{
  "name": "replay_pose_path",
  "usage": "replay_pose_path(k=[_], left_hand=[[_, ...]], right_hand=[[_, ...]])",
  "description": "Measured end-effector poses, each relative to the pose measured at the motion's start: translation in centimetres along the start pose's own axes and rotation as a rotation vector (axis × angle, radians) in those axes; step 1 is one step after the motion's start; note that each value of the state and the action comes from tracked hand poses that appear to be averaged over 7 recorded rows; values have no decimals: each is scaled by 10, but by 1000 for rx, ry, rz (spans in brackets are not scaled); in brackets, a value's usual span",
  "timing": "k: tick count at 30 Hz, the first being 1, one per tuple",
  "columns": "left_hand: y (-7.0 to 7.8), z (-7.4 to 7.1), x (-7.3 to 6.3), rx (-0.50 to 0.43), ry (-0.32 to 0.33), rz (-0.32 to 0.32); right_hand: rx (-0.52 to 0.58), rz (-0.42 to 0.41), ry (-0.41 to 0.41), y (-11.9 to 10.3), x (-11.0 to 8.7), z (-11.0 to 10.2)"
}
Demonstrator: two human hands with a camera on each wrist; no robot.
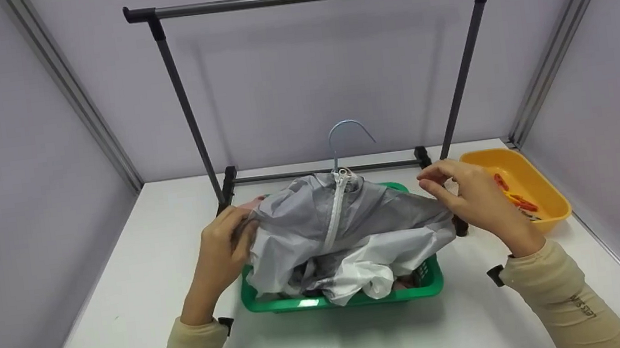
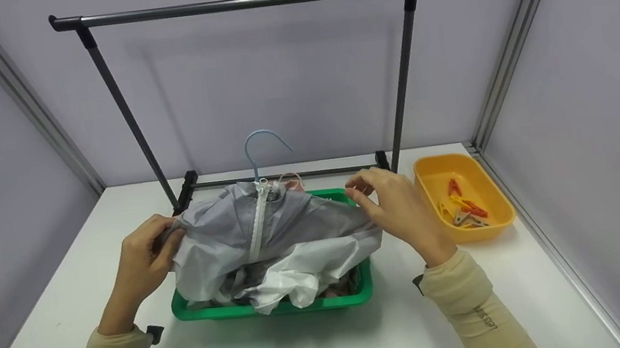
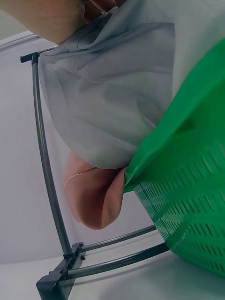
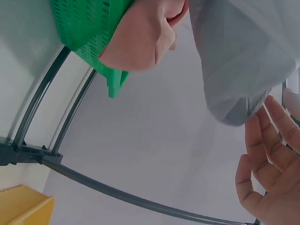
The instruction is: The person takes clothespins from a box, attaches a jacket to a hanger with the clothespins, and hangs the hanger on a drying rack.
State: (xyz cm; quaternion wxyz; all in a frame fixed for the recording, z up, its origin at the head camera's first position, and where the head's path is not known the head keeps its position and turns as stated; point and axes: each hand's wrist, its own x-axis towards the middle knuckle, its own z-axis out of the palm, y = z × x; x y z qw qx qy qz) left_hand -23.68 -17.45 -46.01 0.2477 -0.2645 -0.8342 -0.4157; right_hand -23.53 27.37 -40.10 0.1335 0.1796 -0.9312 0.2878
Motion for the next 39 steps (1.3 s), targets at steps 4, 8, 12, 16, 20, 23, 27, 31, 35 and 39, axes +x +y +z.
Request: replay_pose_path(k=[4, 8, 12, 16, 20, 23, 27, 31, 35, 39], left_hand=[[0, 0, 0, -6, 3, 4], [0, 0, 0, -10, 10, 9], [0, -1, 1, -11, 13, 12], [0, -1, 1, -6, 16, 7], [0, -1, 1, -1, 17, 3], [0, -2, 0, -3, 16, 2], [0, -3, -2, -3, 21, -3], [1, -3, -1, 0, 28, -4], [2, -3, -1, -4, 27, -6], [3, -3, -1, -5, 21, -7]], right_hand=[[-10, 36, 7, 7, 1, -8], [-15, 61, 28, 15, 3, -14], [-18, 98, 41, 26, 6, -20], [-10, 138, 45, 37, 8, -28], [-6, 181, 48, 50, 8, -40], [-3, 227, 32, 61, 6, -48], [-3, 291, -3, 74, 2, -53], [-1, 357, -39, 89, -2, -55], [0, 415, -64, 105, -5, -55], [-2, 460, -83, 122, -10, -55]])
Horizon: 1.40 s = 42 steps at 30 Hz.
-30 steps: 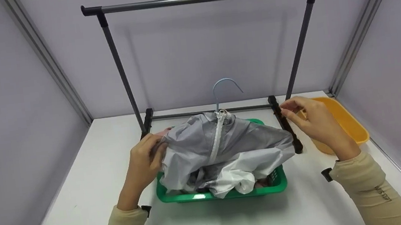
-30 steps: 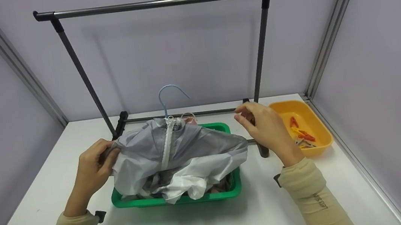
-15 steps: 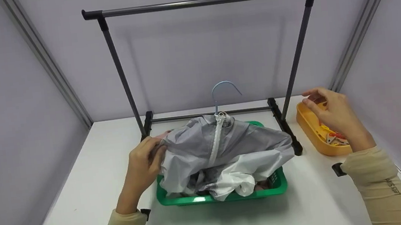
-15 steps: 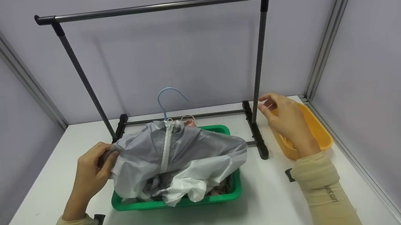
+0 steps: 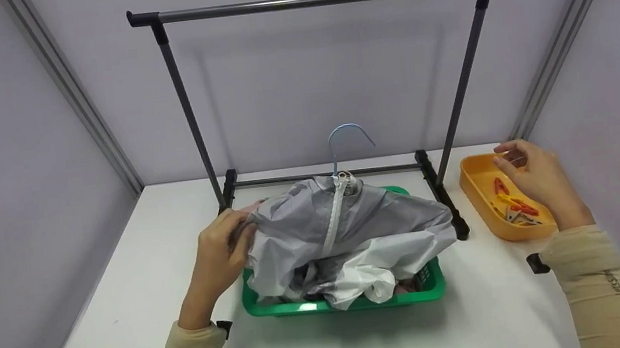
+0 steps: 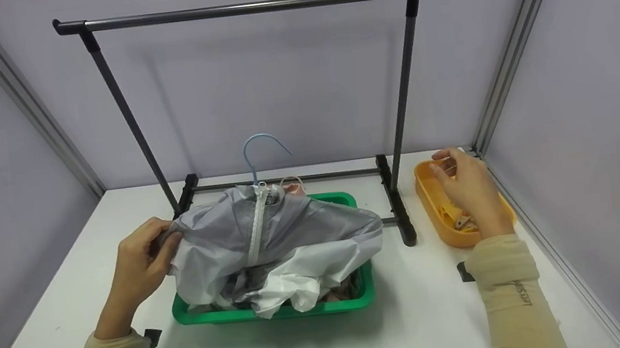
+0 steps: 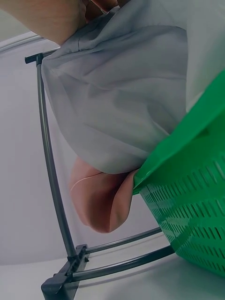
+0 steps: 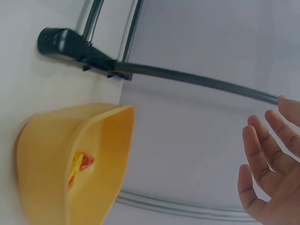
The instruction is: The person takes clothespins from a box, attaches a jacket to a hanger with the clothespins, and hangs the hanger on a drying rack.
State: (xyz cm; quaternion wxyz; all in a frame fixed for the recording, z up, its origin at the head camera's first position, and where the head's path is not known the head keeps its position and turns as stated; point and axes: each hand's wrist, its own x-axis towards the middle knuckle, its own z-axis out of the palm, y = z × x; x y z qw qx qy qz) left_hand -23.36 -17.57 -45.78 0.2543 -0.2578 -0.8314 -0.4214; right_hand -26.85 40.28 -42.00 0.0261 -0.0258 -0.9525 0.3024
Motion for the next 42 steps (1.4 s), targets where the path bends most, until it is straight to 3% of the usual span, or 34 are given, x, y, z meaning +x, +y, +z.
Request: replay_pose_path(k=[14, 26, 34, 42], left_hand=[[-2, -3, 3, -2, -16, -4], [-6, 2, 0, -6, -13, 7], [-8, 3, 1, 5, -18, 14], [-9, 4, 2, 2, -21, 20]], right_hand=[[-62, 131, -79, 57, 0, 5], [-148, 273, -208, 92, 6, 20], [-215, 357, -280, 104, 0, 34], [-279, 331, -259, 107, -3, 42]])
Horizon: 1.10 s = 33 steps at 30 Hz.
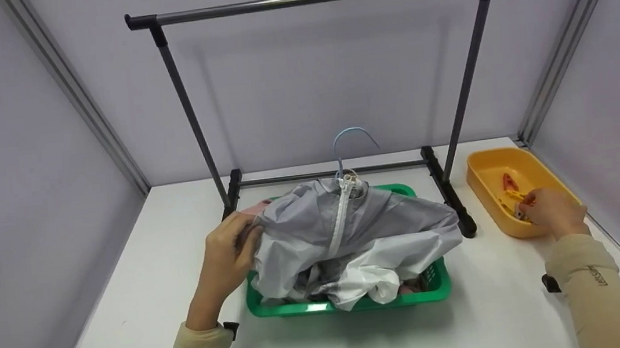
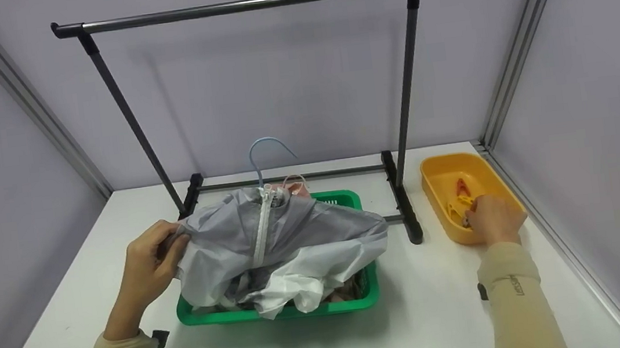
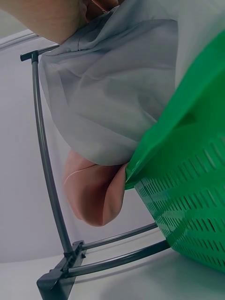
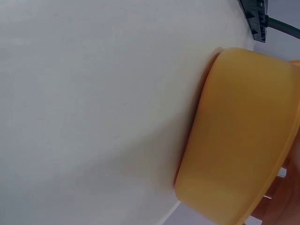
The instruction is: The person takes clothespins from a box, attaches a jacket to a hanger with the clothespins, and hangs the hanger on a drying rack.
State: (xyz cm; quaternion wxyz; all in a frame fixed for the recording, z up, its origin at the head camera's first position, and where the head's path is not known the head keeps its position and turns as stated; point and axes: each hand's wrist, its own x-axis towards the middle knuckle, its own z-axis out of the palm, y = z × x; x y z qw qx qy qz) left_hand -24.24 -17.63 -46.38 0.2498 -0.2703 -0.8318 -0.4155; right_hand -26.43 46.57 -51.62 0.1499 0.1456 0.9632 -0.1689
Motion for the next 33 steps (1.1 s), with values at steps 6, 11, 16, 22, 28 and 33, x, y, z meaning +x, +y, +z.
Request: replay_pose_path(k=[6, 11, 16, 22, 28, 33], left_hand=[[2, -1, 2, -20, 4, 10], [2, 0, 1, -20, -3, 4], [3, -1, 0, -17, -3, -11], [1, -1, 1, -12, -2, -6], [2, -1, 1, -18, -7, -13], [1, -1, -1, -14, -13, -16]], right_hand=[[28, -17, -5, 3, 3, 5], [52, -6, -45, 3, 2, 5], [47, -3, -48, 2, 4, 5], [67, 19, -38, 1, 4, 6], [48, -2, 18, 1, 5, 9], [44, 4, 60, 1, 7, 11]])
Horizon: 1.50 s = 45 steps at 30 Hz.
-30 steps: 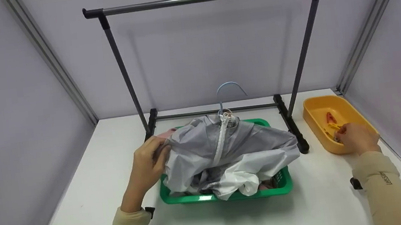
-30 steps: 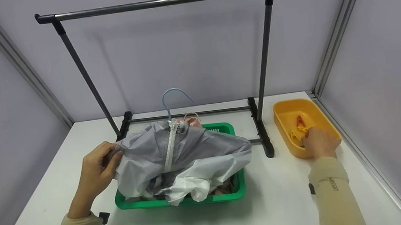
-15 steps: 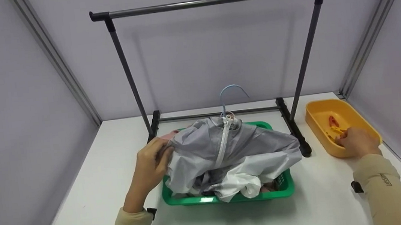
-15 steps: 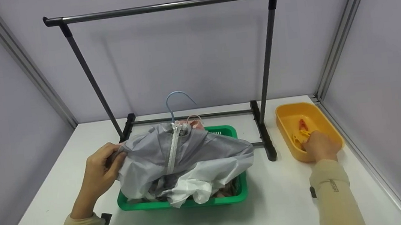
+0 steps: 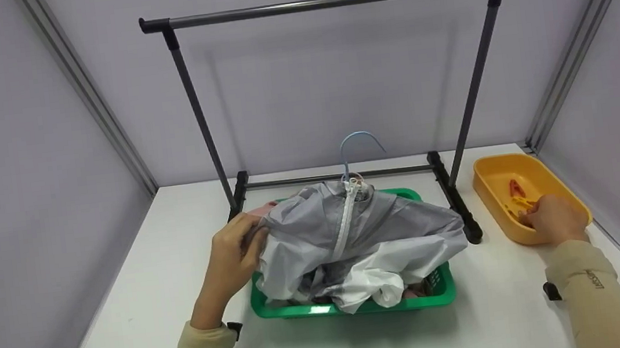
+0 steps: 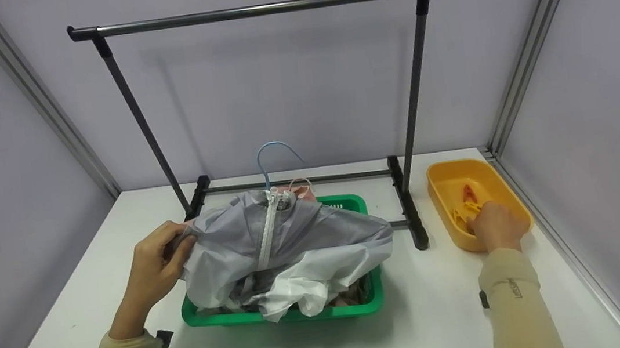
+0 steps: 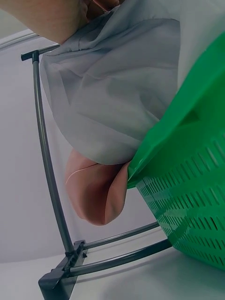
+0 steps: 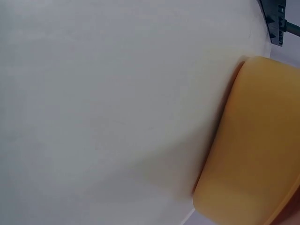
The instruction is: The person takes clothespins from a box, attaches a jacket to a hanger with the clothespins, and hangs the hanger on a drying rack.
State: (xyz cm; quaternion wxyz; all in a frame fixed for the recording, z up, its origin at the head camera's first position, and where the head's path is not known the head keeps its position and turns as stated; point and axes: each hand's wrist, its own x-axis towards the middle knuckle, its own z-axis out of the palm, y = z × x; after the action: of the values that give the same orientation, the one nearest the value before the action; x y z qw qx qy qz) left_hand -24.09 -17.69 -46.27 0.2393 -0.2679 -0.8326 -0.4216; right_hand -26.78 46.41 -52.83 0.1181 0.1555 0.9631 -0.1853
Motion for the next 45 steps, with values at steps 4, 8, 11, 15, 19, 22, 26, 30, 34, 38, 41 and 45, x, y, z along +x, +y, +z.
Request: replay_pose_path(k=[4, 8, 11, 15, 19, 22, 26, 30, 34, 38, 41, 45], left_hand=[[-1, 0, -1, 4, -1, 7], [-1, 0, 0, -1, -2, 21], [-1, 0, 0, -6, -3, 23], [-1, 0, 0, -4, -2, 20], [-1, 0, 0, 3, 1, 23], [0, 0, 0, 1, 2, 21], [0, -1, 0, -7, 0, 14], [0, -1, 0, -14, 1, 15], [1, 0, 2, -9, 5, 21], [2, 1, 3, -9, 6, 23], [1, 1, 2, -11, 7, 22], [1, 0, 1, -9, 12, 26]], right_hand=[[-6, -1, 38, 0, 1, 1], [23, 0, 75, 1, 2, 2], [61, 20, 73, 1, 2, 1], [104, 48, 58, 1, 2, -1], [93, 42, 85, 1, 2, -4], [92, 47, 90, 0, 1, -6], [115, 60, 76, -1, -1, -8], [105, 27, 106, -1, -3, -10], [114, 11, 112, -1, -6, -14], [158, 26, 84, -4, -7, -19], [186, 23, 81, -9, -6, -20], [193, -5, 104, -14, -7, -19]])
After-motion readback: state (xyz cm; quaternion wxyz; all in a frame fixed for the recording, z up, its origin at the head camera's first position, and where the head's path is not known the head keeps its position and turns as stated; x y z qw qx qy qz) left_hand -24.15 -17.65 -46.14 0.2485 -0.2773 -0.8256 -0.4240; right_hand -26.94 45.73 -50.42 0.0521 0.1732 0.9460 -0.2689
